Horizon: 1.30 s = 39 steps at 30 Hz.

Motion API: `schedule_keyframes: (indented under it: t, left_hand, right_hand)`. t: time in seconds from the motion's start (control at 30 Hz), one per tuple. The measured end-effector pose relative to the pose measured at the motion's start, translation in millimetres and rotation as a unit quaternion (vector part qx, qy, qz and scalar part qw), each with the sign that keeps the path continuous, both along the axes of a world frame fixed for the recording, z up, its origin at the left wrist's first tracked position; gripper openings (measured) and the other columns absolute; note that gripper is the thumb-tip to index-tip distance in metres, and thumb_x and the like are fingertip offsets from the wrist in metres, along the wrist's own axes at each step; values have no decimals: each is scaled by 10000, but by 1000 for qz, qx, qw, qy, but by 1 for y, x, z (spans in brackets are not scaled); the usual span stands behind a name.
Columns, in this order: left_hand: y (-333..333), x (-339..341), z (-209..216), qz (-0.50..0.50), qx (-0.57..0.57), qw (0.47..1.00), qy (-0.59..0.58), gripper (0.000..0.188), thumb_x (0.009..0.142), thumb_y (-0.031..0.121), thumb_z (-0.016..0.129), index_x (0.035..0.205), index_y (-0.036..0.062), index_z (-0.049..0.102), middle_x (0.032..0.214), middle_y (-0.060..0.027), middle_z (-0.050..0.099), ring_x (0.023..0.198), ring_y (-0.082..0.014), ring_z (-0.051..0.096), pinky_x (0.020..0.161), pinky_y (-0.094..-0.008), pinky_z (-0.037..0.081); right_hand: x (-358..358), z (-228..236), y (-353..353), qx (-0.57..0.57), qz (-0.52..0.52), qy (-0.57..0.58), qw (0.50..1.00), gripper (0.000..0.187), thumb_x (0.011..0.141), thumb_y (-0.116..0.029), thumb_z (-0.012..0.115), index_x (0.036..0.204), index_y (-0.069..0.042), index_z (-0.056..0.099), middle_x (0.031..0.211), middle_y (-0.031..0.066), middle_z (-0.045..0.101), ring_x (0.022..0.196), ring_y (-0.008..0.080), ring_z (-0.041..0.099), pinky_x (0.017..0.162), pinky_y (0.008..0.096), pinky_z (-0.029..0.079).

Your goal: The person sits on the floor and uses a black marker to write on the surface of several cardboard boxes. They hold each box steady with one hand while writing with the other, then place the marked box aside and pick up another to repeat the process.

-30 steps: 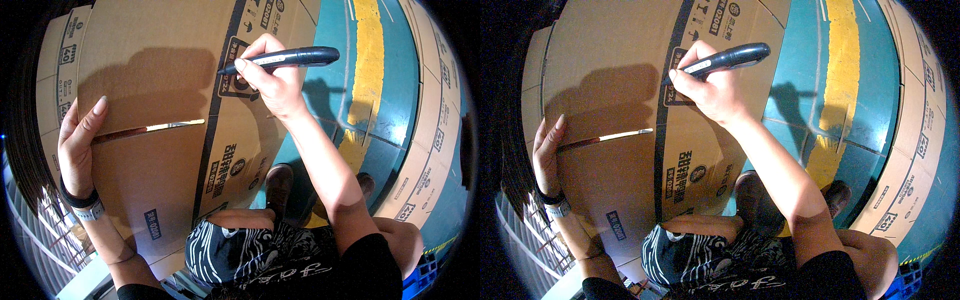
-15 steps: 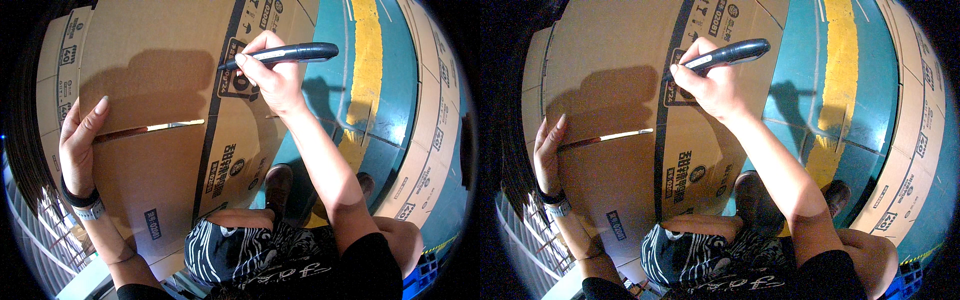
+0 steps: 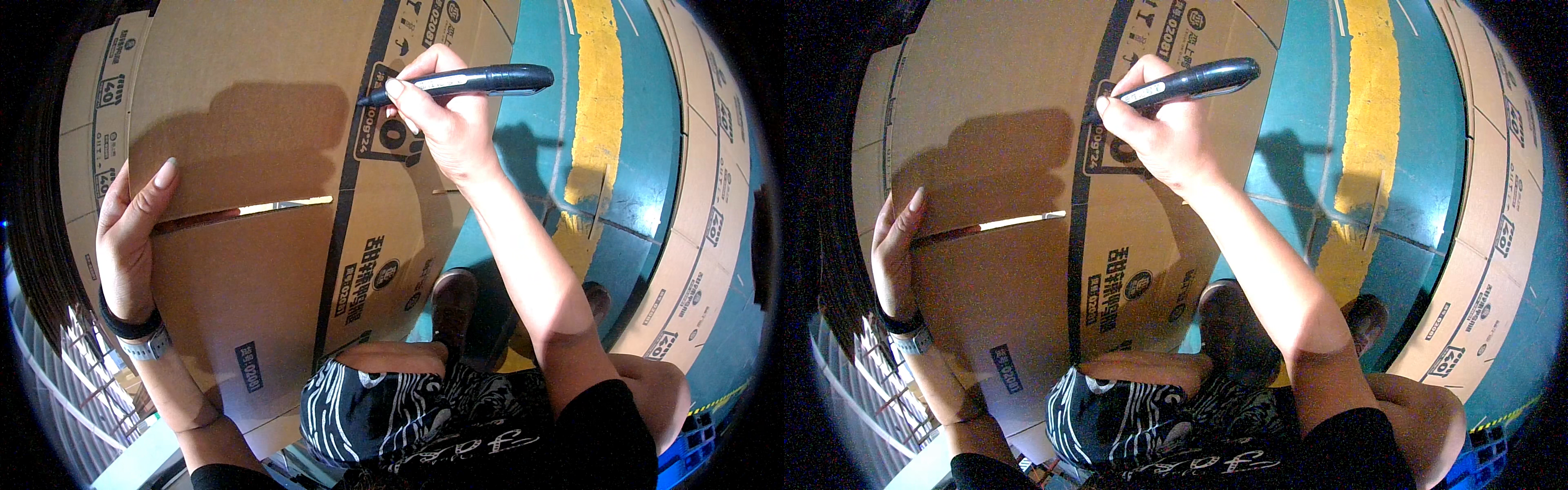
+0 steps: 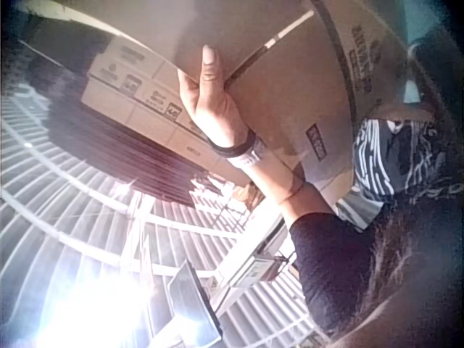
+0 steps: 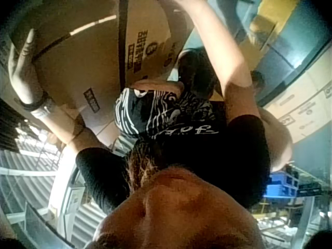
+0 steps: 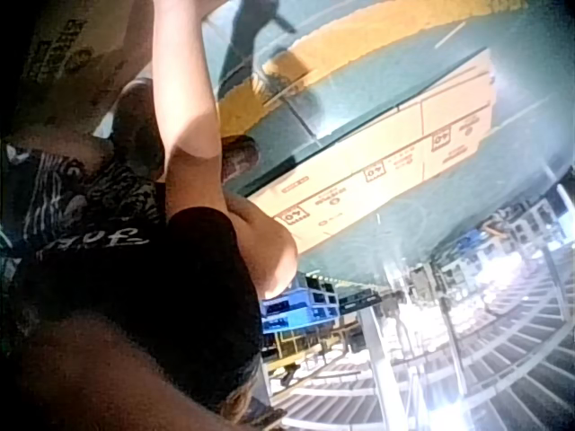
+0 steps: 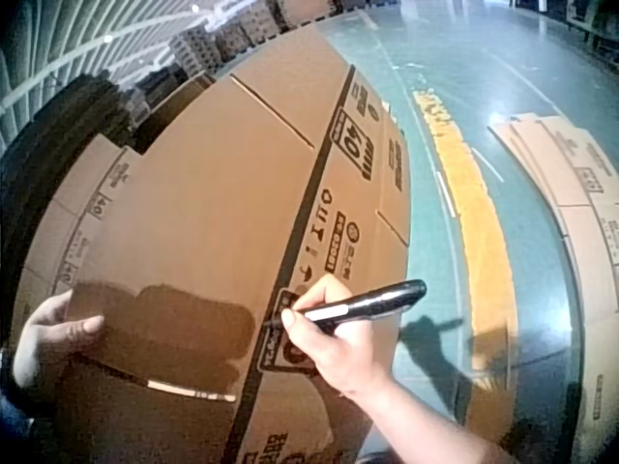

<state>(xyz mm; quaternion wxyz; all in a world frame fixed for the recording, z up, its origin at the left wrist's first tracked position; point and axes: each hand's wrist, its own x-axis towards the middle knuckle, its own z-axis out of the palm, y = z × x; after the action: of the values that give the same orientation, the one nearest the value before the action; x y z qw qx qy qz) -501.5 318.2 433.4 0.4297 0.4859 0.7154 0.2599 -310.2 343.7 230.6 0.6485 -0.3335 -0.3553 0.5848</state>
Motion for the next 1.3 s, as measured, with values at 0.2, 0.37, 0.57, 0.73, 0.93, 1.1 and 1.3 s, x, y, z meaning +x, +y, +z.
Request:
schedule_keyframes:
  t: [0.2, 0.37, 0.57, 0.73, 0.93, 1.1, 1.3]
  left_hand:
    - [0, 9, 4, -20, 10, 1000, 19, 305, 830, 140, 480, 1086, -25, 466, 940, -144, 581, 816, -214, 596, 678, -321, 523]
    - [0, 12, 5, -29, 9, 999, 25, 303, 828, 137, 476, 1085, -24, 467, 941, -149, 582, 799, -222, 602, 674, -329, 526]
    - [0, 6, 9, -8, -33, 999, 34, 280, 815, 149, 524, 1055, 6, 502, 997, -70, 554, 911, -142, 516, 808, -247, 396]
    - [-3, -3, 3, 16, 18, 999, 30, 279, 810, 154, 534, 1046, 9, 501, 972, -71, 561, 869, -149, 532, 764, -258, 424]
    - [-2, -3, 3, -1, 14, 1000, 20, 304, 819, 143, 521, 1090, 7, 495, 972, -74, 579, 882, -132, 546, 782, -246, 425]
    - [-2, 6, 7, -16, -6, 1000, 17, 299, 819, 161, 518, 1066, -3, 481, 955, -101, 566, 848, -167, 556, 755, -277, 455]
    - [-2, 8, 6, -15, 2, 999, 39, 309, 826, 154, 489, 1087, -11, 466, 926, -139, 588, 785, -198, 606, 681, -302, 514]
  right_hand:
    - [1, 0, 3, -2, 4, -2, 1000, 172, 692, -145, 646, 668, -67, 494, 565, -46, 455, 520, 26, 409, 466, 180, 318]
    - [2, 3, 4, 0, 6, 5, 1000, 174, 694, -142, 644, 677, -70, 487, 580, -47, 450, 527, 28, 403, 475, 179, 317]
    - [3, 2, 6, 2, 6, 10, 1000, 179, 699, -149, 645, 690, -70, 484, 590, -41, 458, 535, 29, 417, 483, 176, 335]
    - [4, 4, 7, -4, 10, 5, 1000, 179, 703, -150, 645, 696, -69, 485, 599, -35, 473, 545, 31, 437, 489, 171, 349]
    - [5, 1, 11, 11, 0, 5, 1000, 179, 704, -149, 645, 711, -63, 488, 607, -28, 485, 549, 37, 452, 491, 173, 358]
    - [6, 1, 12, 5, 8, 10, 1000, 182, 705, -152, 646, 719, -58, 491, 610, -23, 492, 560, 43, 465, 506, 178, 373]
    - [6, 2, 15, 13, 7, 16, 1000, 173, 716, -143, 636, 719, -55, 488, 618, -7, 510, 573, 57, 488, 526, 188, 393]
